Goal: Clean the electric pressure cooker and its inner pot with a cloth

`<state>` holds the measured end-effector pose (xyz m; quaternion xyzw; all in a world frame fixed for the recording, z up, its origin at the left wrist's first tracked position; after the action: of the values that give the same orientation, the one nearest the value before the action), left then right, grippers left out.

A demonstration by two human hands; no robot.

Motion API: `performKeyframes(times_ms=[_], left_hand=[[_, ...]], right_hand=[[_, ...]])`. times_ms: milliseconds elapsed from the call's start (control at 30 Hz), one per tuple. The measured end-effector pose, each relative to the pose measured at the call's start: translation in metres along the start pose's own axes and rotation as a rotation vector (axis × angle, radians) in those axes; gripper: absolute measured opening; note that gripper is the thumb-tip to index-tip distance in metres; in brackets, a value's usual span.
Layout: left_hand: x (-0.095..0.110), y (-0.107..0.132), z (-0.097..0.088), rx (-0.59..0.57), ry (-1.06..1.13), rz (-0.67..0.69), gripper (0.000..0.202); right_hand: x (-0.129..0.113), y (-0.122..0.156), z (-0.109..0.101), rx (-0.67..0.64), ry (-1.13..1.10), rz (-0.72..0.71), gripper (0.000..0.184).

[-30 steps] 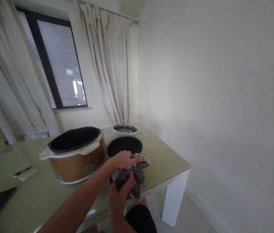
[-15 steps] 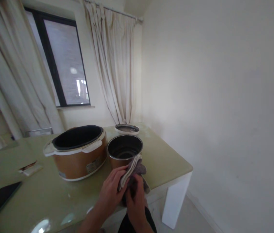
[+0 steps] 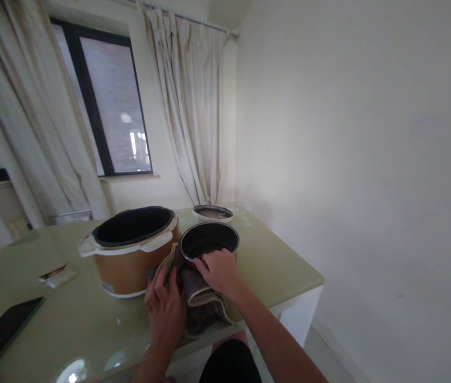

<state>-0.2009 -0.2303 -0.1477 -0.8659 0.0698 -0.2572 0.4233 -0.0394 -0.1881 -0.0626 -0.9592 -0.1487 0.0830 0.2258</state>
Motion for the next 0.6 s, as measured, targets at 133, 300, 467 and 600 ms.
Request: performKeyframes(times_ms=[133, 300, 467, 600], left_hand=[[0.012, -0.003, -0.002, -0.226, -0.185, 0.065, 0.066], [0.011, -0.025, -0.002, -0.221, -0.158, 0.098, 0.050], [0.011, -0.004, 0.006, 0.005, 0.221, -0.009, 0.048], [-0.007, 0.025, 0.023, 0.143, 0.261, -0.329, 0.062]], right_hand=[[0.000, 0.005, 0.001, 0.021, -0.013, -0.041, 0.053], [0.007, 0.005, -0.003, 0.006, -0.040, -0.079, 0.049], [0.014, 0.008, -0.003, 0.019, -0.078, -0.103, 0.050], [0.022, 0.013, -0.002, 0.067, -0.135, -0.139, 0.054]])
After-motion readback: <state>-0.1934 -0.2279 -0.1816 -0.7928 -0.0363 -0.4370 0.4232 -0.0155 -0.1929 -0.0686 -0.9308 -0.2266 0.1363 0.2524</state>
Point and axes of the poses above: each hand's wrist, its own y-axis away from the middle knuckle, its own z-axis out of the palm, x = y × z, the point moved 5 cm from there along -y, towards the middle knuckle, and after that the axes turned 2 degrees about x, right-handed, at the moved point
